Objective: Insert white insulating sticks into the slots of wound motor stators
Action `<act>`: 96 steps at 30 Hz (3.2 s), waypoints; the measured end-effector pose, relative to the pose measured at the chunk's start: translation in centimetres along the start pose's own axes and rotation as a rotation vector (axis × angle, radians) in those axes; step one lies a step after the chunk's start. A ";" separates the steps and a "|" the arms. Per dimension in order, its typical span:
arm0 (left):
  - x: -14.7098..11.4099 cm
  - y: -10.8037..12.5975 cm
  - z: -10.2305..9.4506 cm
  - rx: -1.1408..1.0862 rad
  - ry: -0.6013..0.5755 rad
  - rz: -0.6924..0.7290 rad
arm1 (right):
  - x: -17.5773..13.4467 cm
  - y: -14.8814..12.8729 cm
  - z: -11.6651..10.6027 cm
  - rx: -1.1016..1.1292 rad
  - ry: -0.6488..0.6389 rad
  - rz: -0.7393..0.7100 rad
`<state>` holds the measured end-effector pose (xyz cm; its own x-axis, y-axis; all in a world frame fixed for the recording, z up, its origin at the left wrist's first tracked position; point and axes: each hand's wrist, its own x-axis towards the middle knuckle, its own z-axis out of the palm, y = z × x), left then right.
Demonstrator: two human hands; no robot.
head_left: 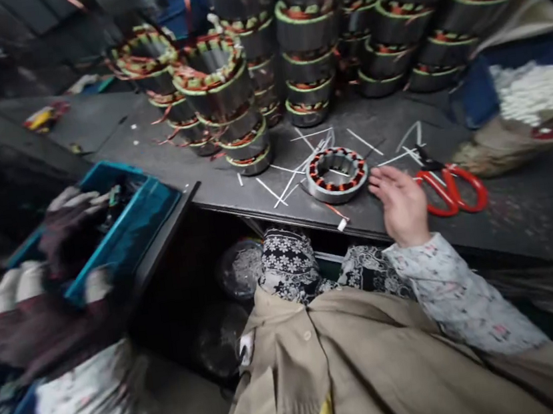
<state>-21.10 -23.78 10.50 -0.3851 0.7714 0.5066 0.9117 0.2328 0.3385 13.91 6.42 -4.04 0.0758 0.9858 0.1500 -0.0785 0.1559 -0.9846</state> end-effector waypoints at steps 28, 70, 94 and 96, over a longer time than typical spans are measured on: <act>8.3 17.0 25.7 -0.272 -0.353 0.763 | 1.7 -2.1 -2.6 -0.235 -0.242 -0.199; 8.3 17.1 25.8 -0.303 -0.300 0.815 | 5.4 -3.9 -2.5 -0.596 -0.467 -0.496; 8.3 17.1 26.0 -0.339 -0.282 0.808 | 6.6 -3.3 -1.0 -0.529 -0.476 -0.113; 8.3 17.2 25.9 -0.342 -0.318 0.801 | 6.4 -3.6 -0.8 -0.528 -0.478 -0.096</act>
<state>-4.92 1.96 0.03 0.4454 0.7645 0.4660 0.7774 -0.5884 0.2224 15.44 12.12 0.38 -0.3949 0.9077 0.1423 0.4070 0.3116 -0.8586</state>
